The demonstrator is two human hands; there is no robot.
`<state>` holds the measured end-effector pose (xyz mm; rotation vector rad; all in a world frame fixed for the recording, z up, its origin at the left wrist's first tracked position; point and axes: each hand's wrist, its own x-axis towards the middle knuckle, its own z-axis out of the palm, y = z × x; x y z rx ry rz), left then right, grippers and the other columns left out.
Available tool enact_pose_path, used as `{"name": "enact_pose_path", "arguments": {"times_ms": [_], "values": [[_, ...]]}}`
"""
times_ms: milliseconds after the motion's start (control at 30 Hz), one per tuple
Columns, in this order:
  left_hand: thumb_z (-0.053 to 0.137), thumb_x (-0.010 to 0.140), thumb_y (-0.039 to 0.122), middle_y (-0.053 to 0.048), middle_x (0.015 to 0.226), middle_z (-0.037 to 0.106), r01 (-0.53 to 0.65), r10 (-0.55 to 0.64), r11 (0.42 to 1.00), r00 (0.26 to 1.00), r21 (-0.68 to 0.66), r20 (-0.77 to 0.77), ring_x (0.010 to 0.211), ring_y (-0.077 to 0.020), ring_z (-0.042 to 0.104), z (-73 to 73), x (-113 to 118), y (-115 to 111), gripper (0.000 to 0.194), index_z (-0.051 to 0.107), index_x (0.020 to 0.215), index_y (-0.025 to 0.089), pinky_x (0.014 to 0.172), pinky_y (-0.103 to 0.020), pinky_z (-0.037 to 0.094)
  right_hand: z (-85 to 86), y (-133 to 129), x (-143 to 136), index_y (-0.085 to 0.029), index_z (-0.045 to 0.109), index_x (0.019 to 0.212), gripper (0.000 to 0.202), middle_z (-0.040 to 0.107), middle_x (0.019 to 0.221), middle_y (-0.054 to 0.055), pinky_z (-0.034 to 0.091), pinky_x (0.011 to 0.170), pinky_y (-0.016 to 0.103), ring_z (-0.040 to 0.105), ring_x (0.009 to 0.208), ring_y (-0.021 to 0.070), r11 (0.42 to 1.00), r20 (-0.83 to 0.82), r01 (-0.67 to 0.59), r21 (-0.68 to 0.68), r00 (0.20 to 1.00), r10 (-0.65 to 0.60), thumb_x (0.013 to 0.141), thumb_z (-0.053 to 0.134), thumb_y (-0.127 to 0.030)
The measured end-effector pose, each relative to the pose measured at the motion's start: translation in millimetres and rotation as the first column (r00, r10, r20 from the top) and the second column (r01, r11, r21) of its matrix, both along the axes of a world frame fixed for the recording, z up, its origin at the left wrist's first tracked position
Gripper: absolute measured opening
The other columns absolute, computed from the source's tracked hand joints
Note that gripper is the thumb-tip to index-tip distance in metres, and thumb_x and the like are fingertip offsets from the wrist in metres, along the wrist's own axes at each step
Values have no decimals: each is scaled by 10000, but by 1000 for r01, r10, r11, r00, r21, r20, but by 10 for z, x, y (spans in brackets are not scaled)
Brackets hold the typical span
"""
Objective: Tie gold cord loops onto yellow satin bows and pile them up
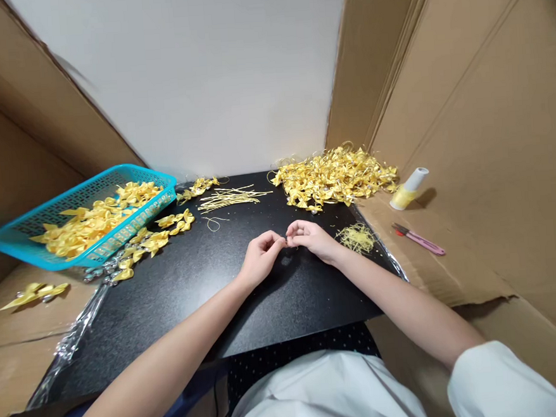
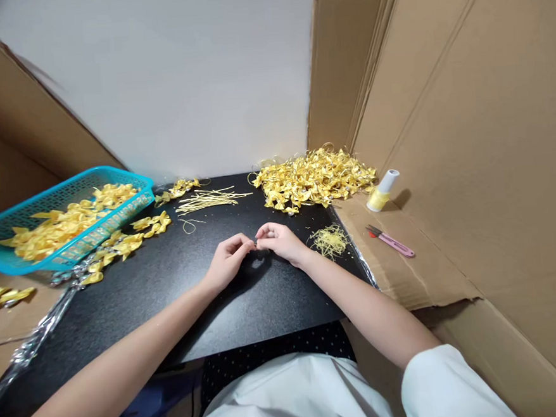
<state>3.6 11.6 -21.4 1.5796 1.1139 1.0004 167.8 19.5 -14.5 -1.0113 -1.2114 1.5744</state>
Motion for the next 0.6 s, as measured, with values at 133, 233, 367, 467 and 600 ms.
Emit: {"name": "enact_pose_path", "arguments": {"times_ms": [133, 233, 367, 467, 600], "values": [[576, 770, 387, 2, 628, 579, -11, 11, 1000, 1000, -10, -17, 604, -126, 495, -12, 7, 4, 256, 578, 663, 155, 619, -253, 373, 0, 0, 5, -179, 559, 696, 183, 605, 578, -65, 401, 650, 237, 522, 580, 82, 1000, -1, 6, -8, 1000, -6, 533, 632, -141], [570, 766, 383, 7, 618, 568, -29, 29, 999, 999, -13, -23, 587, -120, 483, -28, 11, 10, 254, 560, 649, 158, 602, -247, 369, -13, 5, 7, -181, 556, 686, 179, 597, 578, -63, 397, 638, 237, 531, 583, 89, 1000, 8, 15, -21, 1000, -15, 527, 624, -132], [567, 764, 382, 13, 601, 553, -47, 47, 999, 999, -16, -21, 568, -114, 471, -55, 10, 28, 254, 545, 640, 161, 581, -240, 363, -14, 12, 14, -182, 534, 662, 176, 553, 559, -78, 389, 620, 223, 531, 572, 84, 999, 15, 33, -37, 999, -32, 512, 600, -117], [568, 759, 387, 22, 581, 532, -61, 61, 998, 998, -14, -12, 554, -109, 458, -65, 8, 43, 259, 537, 632, 163, 568, -233, 353, -1, 9, 18, -185, 505, 640, 170, 520, 548, -91, 377, 597, 211, 511, 551, 75, 998, 14, 34, -48, 999, -33, 504, 575, -110], [574, 753, 379, 28, 570, 519, -66, 66, 998, 998, -12, -3, 543, -102, 447, -62, 12, 49, 253, 546, 628, 161, 554, -226, 341, 0, 4, 15, -190, 476, 629, 170, 489, 533, -100, 359, 575, 203, 493, 534, 71, 998, 13, 27, -56, 1000, -26, 504, 560, -113]]}}
